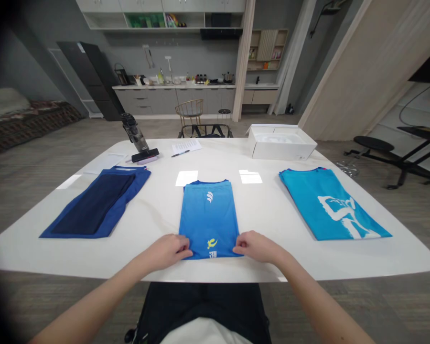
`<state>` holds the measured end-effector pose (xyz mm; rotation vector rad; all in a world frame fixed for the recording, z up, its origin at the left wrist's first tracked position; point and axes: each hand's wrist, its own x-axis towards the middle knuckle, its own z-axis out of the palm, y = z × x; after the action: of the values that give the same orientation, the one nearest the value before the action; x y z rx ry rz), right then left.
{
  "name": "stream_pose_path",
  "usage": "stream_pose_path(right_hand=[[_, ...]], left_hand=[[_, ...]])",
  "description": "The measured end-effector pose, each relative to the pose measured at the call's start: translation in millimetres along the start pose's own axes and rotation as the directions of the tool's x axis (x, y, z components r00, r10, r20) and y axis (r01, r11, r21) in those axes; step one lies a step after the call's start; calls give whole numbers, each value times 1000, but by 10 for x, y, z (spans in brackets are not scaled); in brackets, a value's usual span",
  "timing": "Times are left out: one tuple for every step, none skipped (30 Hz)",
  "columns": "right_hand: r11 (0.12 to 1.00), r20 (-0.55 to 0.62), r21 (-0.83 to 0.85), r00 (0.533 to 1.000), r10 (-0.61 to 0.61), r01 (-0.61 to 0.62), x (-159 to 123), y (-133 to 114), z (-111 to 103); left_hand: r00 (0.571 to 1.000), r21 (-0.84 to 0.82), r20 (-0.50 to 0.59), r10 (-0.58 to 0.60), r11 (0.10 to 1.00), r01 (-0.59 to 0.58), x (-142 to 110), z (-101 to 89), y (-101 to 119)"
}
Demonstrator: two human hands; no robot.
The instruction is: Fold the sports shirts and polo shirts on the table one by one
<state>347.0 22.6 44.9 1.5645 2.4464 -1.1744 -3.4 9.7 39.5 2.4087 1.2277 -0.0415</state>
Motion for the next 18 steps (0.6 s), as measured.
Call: stream_pose_path(right_hand=[[1000, -22, 9, 1000, 4, -3, 100, 19, -45], [1000, -75, -1, 997, 12, -12, 236, 45, -98], [999, -152, -35, 988, 20, -26, 399, 76, -158], [997, -248, -69, 968, 25, -43, 583, 108, -223], [993, -330, -94, 943, 38, -73, 778, 136, -294], [987, -404, -117, 913, 55, -111, 975, 158, -370], [979, -451, -140, 890, 69, -147, 1167, 173, -451], [971, -454, -151, 886, 96, -183, 1348, 179, -536], [965, -454, -140, 880, 138, -223, 1513, 179, -621], [964, -443, -97, 878, 181, -248, 1660, 174, -703], [962, -436, -50, 872, 222, -269, 1788, 167, -779], [959, -429, -16, 868, 249, -283, 1895, 161, -843], [957, -421, 16, 866, 269, -289, 1985, 158, -895], [956, -411, 41, 867, 282, -291, 2059, 159, -933], [955, -399, 62, 870, 290, -290, 2119, 166, -958], [953, -386, 89, 872, 302, -290, 2166, 176, -972], [949, -375, 118, 872, 315, -292, 2205, 189, -977], [944, -369, 147, 869, 330, -296, 2235, 202, -976]], left_hand=[[999, 7, -38, -18, 1000, 18, 85, -35, -38], [995, 28, -91, -40, 999, 43, 196, -76, -93], [986, 59, -154, -63, 996, 72, 328, -121, -162], [972, 94, -217, -91, 989, 113, 475, -171, -241], [955, 131, -269, -122, 978, 162, 632, -223, -324], [943, 159, -298, -150, 966, 205, 793, -279, -409], [926, 173, -327, -188, 952, 254, 955, -338, -491], [913, 175, -343, -223, 939, 296, 1113, -399, -569], [900, 164, -346, -266, 927, 338, 1263, -461, -641], [886, 140, -340, -317, 914, 381, 1402, -523, -707], [868, 104, -324, -378, 897, 429, 1526, -582, -767], [847, 65, -301, -438, 877, 477, 1633, -636, -820], [826, 28, -272, -493, 854, 519, 1721, -683, -867], [807, -6, -242, -539, 832, 554, 1791, -723, -908], [790, -37, -216, -574, 813, 581, 1844, -754, -944], [777, -65, -191, -600, 798, 599, 1881, -778, -974], [768, -93, -168, -618, 785, 612, 1904, -795, -1000], [759, -121, -147, -634, 773, 622, 1917, -807, -1022]])
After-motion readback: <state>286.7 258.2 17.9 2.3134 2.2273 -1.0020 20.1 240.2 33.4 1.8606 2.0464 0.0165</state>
